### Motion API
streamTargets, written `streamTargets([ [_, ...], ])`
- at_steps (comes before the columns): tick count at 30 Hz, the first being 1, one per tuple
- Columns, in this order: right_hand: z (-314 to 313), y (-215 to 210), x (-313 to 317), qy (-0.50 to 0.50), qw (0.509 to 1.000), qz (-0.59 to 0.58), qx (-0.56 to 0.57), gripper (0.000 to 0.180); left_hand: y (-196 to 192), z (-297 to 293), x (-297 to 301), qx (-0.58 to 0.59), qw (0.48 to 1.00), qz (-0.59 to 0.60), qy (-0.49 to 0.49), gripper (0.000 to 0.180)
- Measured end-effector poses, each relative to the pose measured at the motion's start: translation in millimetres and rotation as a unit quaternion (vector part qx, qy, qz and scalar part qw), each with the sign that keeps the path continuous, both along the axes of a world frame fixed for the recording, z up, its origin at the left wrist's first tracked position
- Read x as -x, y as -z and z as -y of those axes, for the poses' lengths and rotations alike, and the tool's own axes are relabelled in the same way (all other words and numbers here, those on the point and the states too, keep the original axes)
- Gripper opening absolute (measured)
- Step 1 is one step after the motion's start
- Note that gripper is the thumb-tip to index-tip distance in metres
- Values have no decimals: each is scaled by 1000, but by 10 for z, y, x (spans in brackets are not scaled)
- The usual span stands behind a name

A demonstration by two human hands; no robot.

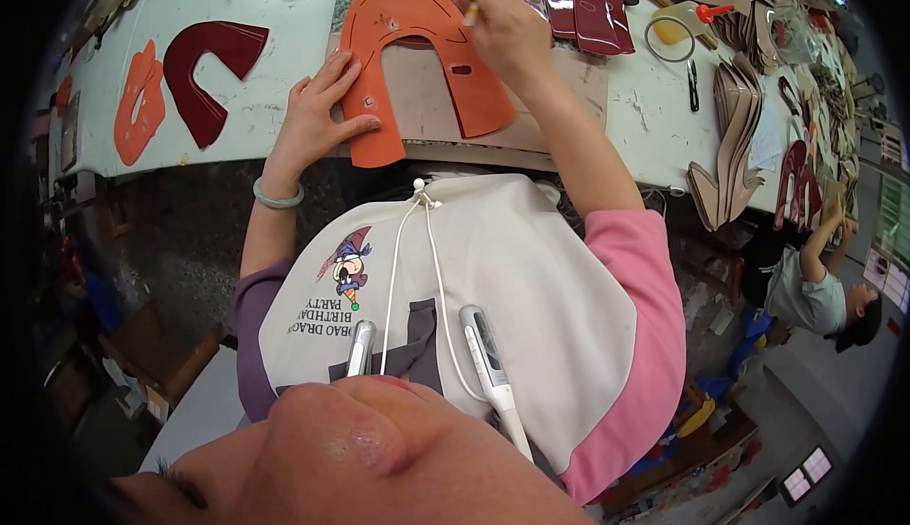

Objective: Assembling and tracing patterns onto shoe components at a factory workshop bench.

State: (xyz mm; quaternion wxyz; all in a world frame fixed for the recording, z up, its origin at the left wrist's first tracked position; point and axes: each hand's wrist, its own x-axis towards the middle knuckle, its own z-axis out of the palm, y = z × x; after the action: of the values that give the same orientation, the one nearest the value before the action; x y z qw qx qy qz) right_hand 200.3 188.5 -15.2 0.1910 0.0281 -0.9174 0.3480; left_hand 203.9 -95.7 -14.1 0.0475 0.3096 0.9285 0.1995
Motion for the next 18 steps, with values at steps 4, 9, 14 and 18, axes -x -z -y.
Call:
streamTargets([
  [4, 242, 205, 226, 58, 986, -14, -159, 30, 91, 78, 30, -67, 997, 15, 36, 74],
  [9, 105, 40, 165, -23, 997, 22, 63, 31, 70, 585, 453, -237, 966, 12, -98, 54],
  [14, -153, -352, 150, -110, 952, -5, 284, 25, 112, 2024, 1488, -129, 909, -208, -338, 60],
  [18, -818, -899, 389, 70, 906, 97, 406, 31, 465, 2880, 1876, 205, 820, -76, -530, 116],
])
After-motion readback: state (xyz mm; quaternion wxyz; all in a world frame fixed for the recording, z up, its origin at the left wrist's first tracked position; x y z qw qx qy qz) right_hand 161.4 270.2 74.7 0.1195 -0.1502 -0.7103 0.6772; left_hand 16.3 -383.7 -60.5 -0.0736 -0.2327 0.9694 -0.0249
